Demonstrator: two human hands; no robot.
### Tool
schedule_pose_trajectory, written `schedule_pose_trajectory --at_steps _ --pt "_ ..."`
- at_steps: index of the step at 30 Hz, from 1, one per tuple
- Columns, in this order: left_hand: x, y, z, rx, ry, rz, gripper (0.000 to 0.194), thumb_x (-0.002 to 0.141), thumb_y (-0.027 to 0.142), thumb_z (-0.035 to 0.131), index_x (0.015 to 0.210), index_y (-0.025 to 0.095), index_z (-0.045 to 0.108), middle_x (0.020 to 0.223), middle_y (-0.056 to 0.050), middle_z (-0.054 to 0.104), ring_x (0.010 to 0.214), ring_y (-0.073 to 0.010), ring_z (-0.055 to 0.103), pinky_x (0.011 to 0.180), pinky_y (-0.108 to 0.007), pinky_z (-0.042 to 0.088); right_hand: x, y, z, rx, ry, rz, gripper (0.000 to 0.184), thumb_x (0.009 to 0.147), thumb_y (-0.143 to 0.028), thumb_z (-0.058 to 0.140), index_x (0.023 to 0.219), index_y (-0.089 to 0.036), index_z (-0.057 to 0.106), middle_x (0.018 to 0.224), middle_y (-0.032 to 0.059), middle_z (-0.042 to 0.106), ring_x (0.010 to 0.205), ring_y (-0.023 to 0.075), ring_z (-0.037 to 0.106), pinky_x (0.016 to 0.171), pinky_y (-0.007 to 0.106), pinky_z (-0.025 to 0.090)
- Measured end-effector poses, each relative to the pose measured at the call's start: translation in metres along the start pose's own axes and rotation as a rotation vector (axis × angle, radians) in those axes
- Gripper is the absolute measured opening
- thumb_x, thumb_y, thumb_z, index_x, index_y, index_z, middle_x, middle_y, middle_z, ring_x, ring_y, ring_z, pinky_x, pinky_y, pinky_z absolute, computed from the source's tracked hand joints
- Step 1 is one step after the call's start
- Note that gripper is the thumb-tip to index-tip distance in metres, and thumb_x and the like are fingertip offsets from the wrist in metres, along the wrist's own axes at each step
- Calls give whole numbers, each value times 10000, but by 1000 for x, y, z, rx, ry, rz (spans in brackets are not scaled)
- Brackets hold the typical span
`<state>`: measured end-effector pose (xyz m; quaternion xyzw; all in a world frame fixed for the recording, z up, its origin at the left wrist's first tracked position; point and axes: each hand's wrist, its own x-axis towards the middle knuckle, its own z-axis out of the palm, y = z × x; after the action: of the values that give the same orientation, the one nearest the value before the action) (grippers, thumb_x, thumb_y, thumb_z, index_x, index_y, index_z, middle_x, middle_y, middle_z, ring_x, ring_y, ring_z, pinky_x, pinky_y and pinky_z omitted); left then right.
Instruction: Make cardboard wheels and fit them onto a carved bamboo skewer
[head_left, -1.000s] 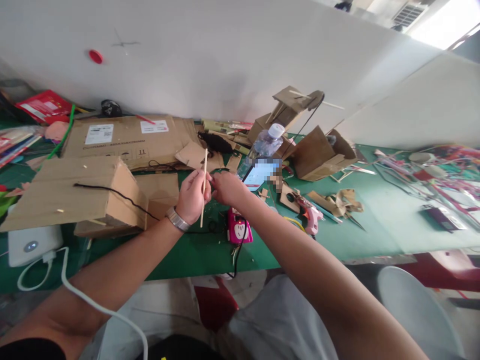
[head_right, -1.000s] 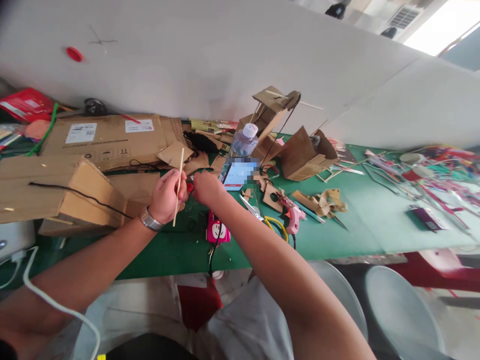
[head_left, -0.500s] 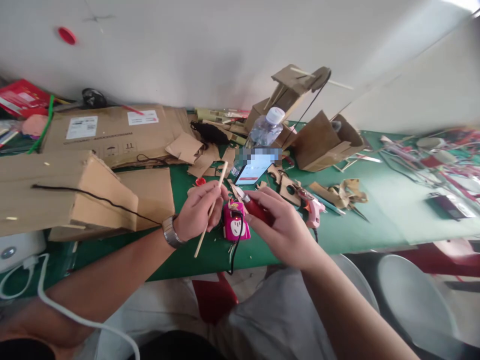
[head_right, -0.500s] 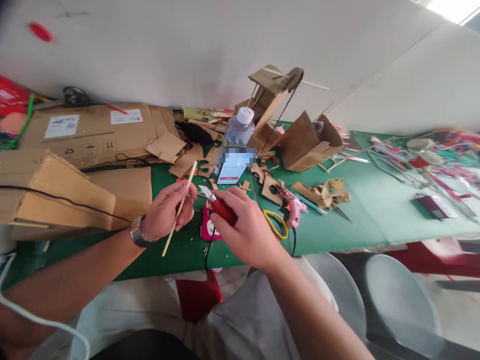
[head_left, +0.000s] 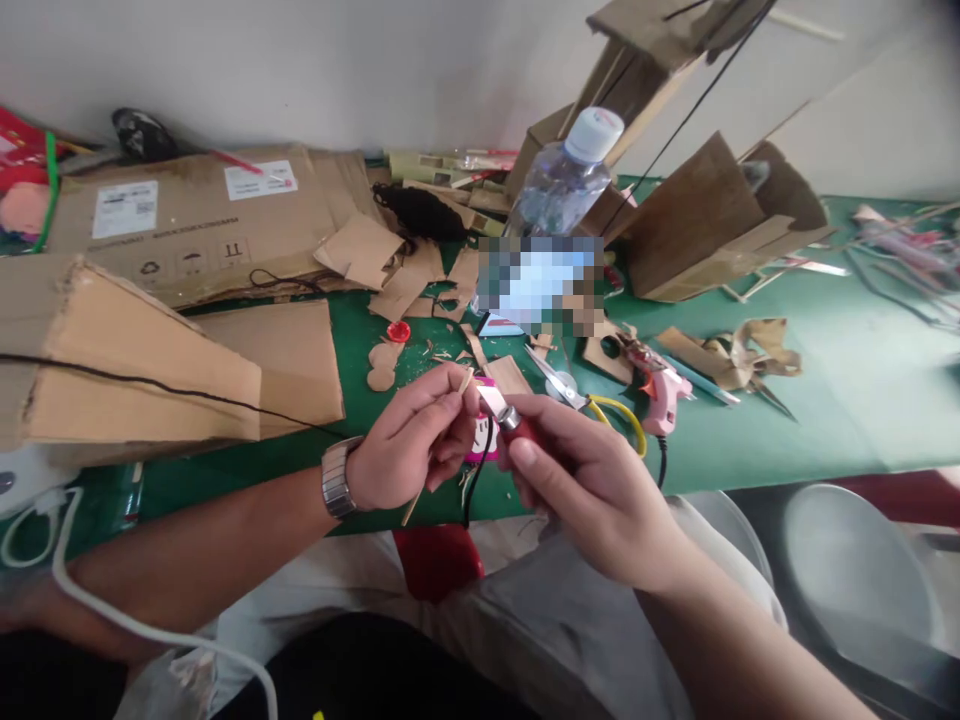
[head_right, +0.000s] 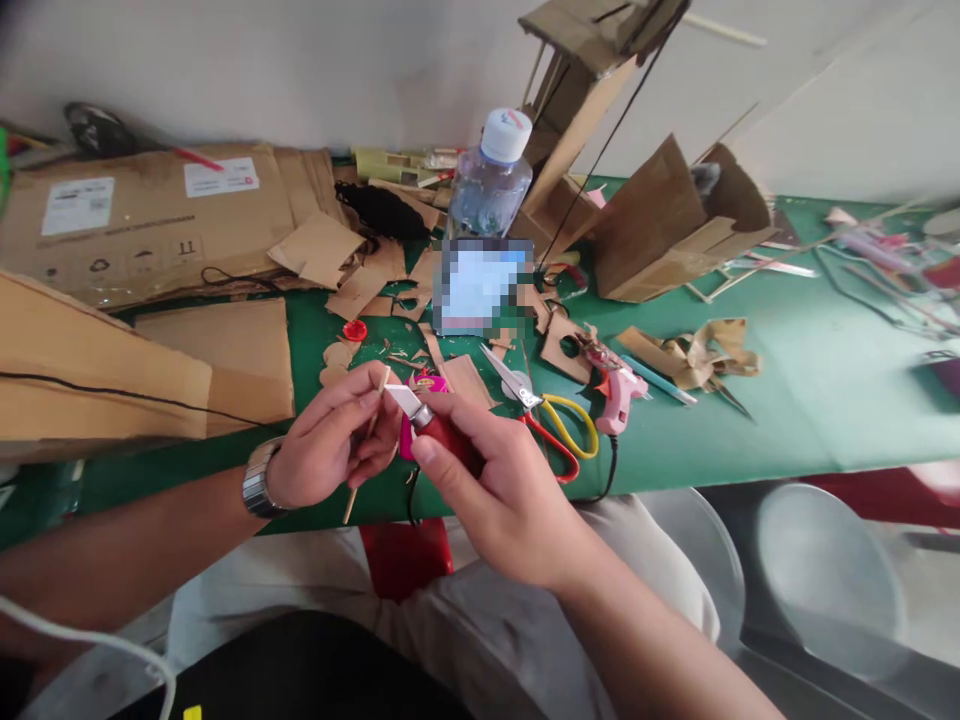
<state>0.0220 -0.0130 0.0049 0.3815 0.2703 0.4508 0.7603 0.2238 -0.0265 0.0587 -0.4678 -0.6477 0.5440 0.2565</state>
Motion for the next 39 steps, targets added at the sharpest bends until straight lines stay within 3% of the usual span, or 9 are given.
schedule_pose_trajectory --at_steps 6,9,12,19,24,39 --pt "-2 -6 10 -33 93 50 339 1046 523 579 881 230 537 594 82 356 446 -68 273 373 -131 272 2 -5 7 184 -23 66 379 1069 -531 591 1246 -204 662 681 -16 606 482 116 511 428 245 407" --pt "0 -12 4 -18 46 100 340 1031 561 608 945 241 532 590 90 416 442 -60 289 385 -119 300 1 -4 10 286 -42 68 329 1038 -511 659 1194 -224 623 742 -14 638 510 103 568 430 209 414" --pt "0 -15 -7 -17 -13 66 380 1021 580 615 910 237 496 591 86 465 431 -60 313 365 -119 316 1 -3 17 380 -28 110 354 1009 -535 694 1146 -227 586 803 -12 652 519 90 592 430 187 422" --pt "-16 -17 -15 -27 71 12 413 1014 614 598 899 230 500 613 80 484 417 -70 376 324 -142 379 4 1 49 596 -67 240 423 970 -621 694 996 -214 581 735 -45 599 448 73 542 351 173 340" --pt "-27 -21 -13 -16 167 50 430 1016 643 568 892 237 507 645 73 476 416 -48 316 340 -110 313 10 4 61 618 -40 284 474 941 -663 699 921 -194 627 686 -28 595 459 92 546 369 193 367" --pt "-28 -26 -23 131 135 32 440 1045 598 541 817 223 516 610 45 446 442 -97 428 380 -213 338 21 6 58 479 -57 269 479 988 -647 658 817 -210 563 632 -42 587 444 72 483 393 195 356"
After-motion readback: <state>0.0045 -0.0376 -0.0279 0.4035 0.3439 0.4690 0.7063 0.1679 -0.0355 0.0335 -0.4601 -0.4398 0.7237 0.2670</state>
